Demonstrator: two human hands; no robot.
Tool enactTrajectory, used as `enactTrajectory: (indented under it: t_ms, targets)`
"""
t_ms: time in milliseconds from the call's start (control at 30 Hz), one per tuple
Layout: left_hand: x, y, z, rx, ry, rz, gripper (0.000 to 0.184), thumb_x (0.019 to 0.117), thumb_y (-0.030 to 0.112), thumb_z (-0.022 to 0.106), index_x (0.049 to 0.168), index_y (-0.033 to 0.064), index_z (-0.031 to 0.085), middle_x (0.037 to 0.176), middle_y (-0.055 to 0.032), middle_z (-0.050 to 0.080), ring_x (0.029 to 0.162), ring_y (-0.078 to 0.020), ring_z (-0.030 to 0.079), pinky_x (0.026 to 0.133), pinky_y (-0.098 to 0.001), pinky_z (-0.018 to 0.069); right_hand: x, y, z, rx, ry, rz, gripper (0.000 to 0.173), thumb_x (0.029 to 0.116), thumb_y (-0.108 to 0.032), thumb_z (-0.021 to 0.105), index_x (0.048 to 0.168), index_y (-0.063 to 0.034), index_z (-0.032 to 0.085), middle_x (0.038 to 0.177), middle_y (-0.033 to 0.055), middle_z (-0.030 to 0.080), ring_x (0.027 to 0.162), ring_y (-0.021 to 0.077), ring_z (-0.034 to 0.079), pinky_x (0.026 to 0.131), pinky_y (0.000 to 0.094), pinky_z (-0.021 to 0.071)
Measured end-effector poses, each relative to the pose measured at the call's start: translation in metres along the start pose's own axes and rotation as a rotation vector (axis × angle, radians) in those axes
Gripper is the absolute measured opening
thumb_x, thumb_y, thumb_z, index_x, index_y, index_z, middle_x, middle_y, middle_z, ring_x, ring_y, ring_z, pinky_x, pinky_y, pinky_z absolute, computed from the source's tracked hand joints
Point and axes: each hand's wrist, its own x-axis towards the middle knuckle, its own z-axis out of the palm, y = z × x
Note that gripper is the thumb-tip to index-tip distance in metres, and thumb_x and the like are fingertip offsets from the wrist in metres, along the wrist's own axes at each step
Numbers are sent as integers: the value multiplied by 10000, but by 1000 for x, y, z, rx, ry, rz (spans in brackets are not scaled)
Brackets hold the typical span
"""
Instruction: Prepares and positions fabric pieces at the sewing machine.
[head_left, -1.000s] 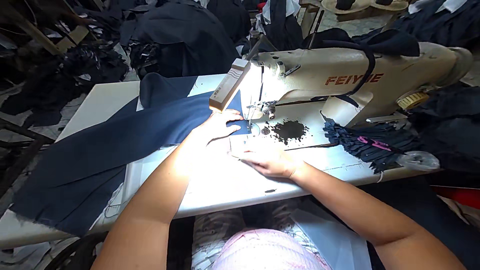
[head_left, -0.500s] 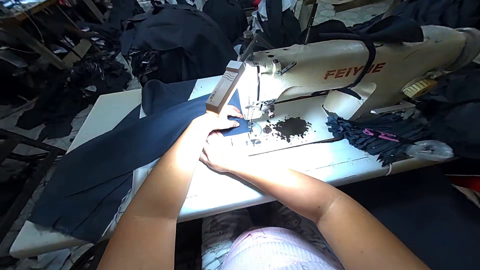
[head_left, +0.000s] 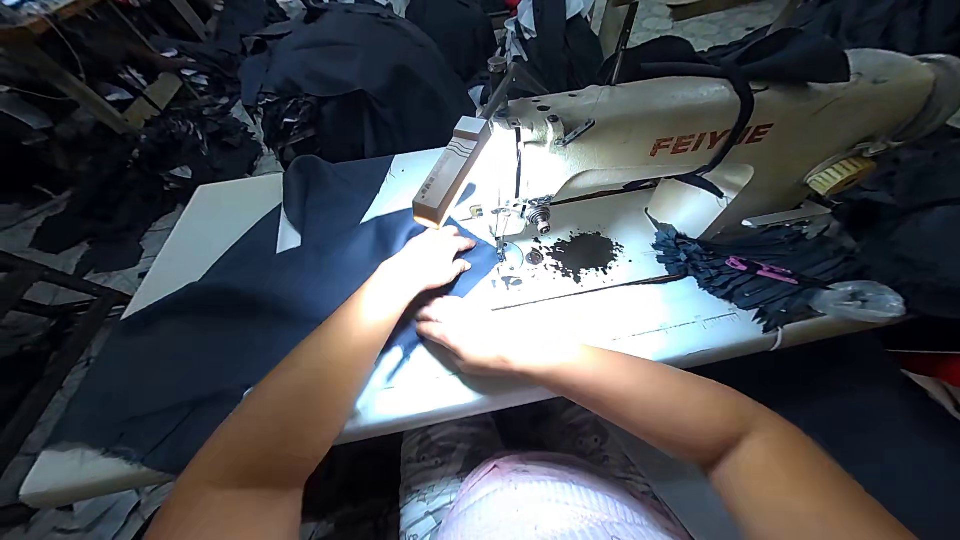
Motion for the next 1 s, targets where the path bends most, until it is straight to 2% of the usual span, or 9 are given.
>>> enactTrajectory:
  t_ms: [133, 333, 467, 567, 767, 800, 867, 900, 1000]
  targets:
    - [-44, 53, 5, 133, -45, -226, 533, 1060, 436, 521, 1408, 40, 601, 1281, -243, 621, 1164, -425, 612, 945, -590, 494, -76, -17, -28, 47, -10, -2, 356, 826, 56, 622, 1148, -51, 734, 1190, 131, 685, 1169, 293, 625, 1003, 450, 498]
    - [-41, 77, 8, 98, -83, -321, 557, 1068, 471, 482, 1277, -19, 645, 1286, -248, 604, 1145, -427, 615, 913, -585, 501, -120, -15, -12, 159, 234, 104, 378, 875, 75, 520, 1144, -33, 763, 1231, 147, 716, 1181, 253, 674, 1030, 380, 526]
    - [-85, 66, 16, -94, 630, 67, 277, 1032, 187, 543, 1074, 25, 764, 1171, -142, 719, 1136, -272, 675, 1007, -441, 535, -118, -12, -1, 183, 350, 122, 356, 866, 62, 523, 1078, -49, 787, 1186, 134, 736, 1159, 232, 685, 1018, 353, 532]
    - [-154, 45, 23, -2, 911, -83, 250, 1008, 140, 565, 1073, -43, 722, 1151, -210, 706, 1154, -341, 664, 1021, -485, 527, -120, -9, 3, 201, 363, 132, 365, 875, 46, 515, 1090, -62, 790, 1209, 129, 734, 1179, 229, 681, 1026, 358, 529]
    - [-297, 2, 94, -91, 380, -512, 1076, 847, 807, 522, 1570, 23, 380, 1628, -333, 256, 1482, -573, 261, 1134, -745, 276, -119, -11, 4, 164, 338, 152, 404, 874, 58, 509, 1137, -76, 783, 1238, 119, 729, 1181, 246, 686, 1002, 420, 548]
    - [-307, 8, 101, -22, 392, -475, 1032, 830, 769, 586, 1550, 46, 431, 1600, -320, 334, 1456, -584, 306, 1108, -761, 293, -119, -10, 5, 171, 336, 155, 407, 872, 64, 510, 1139, -79, 783, 1238, 115, 730, 1180, 245, 686, 1002, 420, 548]
    - [-318, 21, 101, 73, 468, -413, 638, 807, 221, 799, 1392, 45, 613, 1375, -307, 583, 1236, -586, 545, 951, -753, 445, -119, -10, 4, 188, 320, 166, 411, 871, 72, 511, 1139, -81, 782, 1238, 110, 729, 1180, 247, 685, 1001, 422, 549]
    - [-322, 33, 93, 94, 482, -417, 474, 771, 3, 732, 1244, 18, 698, 1186, -280, 680, 1073, -535, 655, 849, -712, 516, -119, -11, 2, 198, 302, 176, 406, 876, 73, 510, 1141, -76, 779, 1241, 113, 726, 1177, 250, 684, 998, 425, 548]
    - [-340, 71, 40, -186, 75, -188, 169, 857, 46, 735, 1021, 30, 768, 805, -184, 730, 714, -378, 724, 644, -613, 576, -119, -14, -6, 194, 246, 191, 368, 886, 63, 513, 1125, -47, 772, 1245, 141, 718, 1165, 273, 689, 984, 447, 554]
